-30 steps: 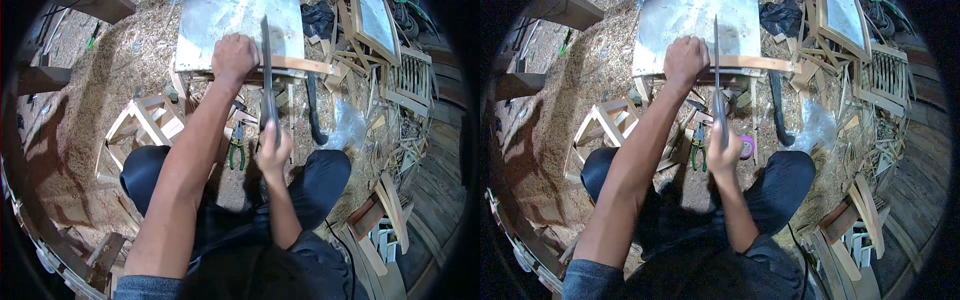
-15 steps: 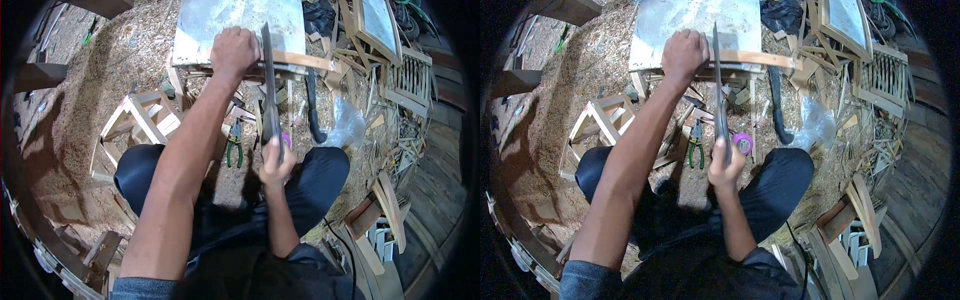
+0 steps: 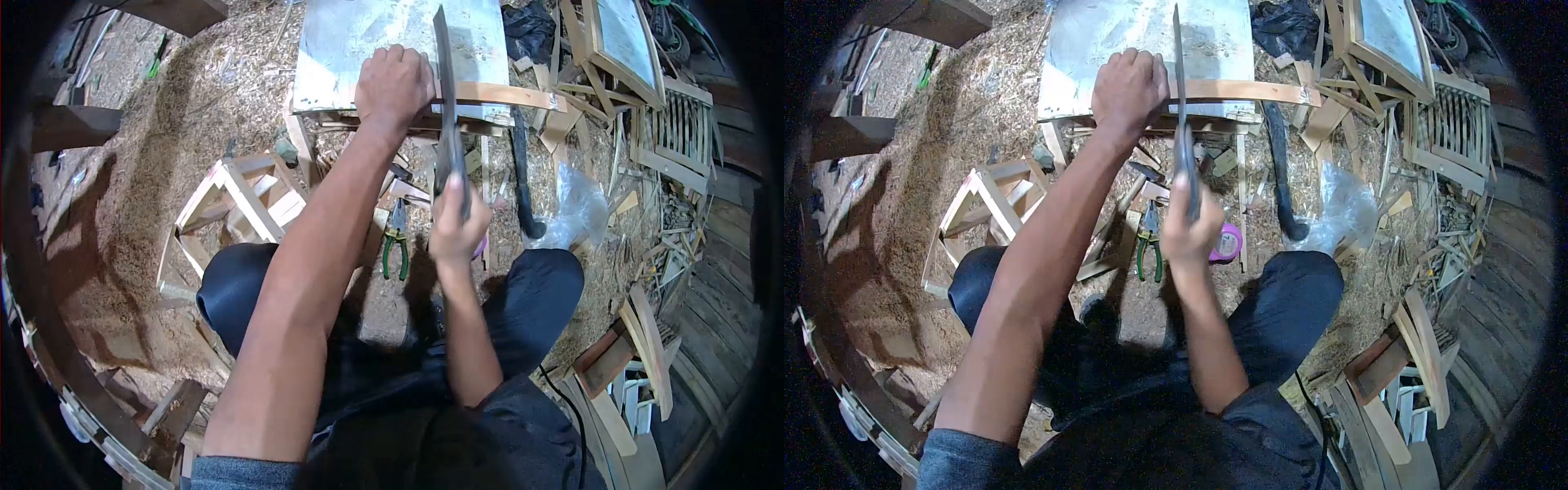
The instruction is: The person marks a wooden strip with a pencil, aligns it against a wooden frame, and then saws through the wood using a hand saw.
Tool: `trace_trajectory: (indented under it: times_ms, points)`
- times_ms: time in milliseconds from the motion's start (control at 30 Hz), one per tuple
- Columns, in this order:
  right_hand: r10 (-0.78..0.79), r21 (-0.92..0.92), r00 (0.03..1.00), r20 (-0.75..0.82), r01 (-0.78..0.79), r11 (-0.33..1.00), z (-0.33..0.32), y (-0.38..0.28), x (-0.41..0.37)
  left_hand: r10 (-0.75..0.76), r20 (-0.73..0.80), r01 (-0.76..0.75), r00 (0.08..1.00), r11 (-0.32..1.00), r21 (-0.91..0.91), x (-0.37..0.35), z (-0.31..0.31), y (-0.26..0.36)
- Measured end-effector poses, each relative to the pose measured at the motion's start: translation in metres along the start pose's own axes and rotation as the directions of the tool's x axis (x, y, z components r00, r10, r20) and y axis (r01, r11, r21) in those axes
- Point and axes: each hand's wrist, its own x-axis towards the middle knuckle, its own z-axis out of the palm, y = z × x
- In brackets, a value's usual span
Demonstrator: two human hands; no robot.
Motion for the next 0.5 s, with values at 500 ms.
trace_trajectory:
  times_ms: [500]
  points:
    - [0.030, -0.016, 0.999, 0.044, -0.029, 0.999, -0.009, 0.012, -0.009, 0.019, -0.098, -0.022, 0.995, 1.000, -0.021, -0.003, 0.001, 0.000]
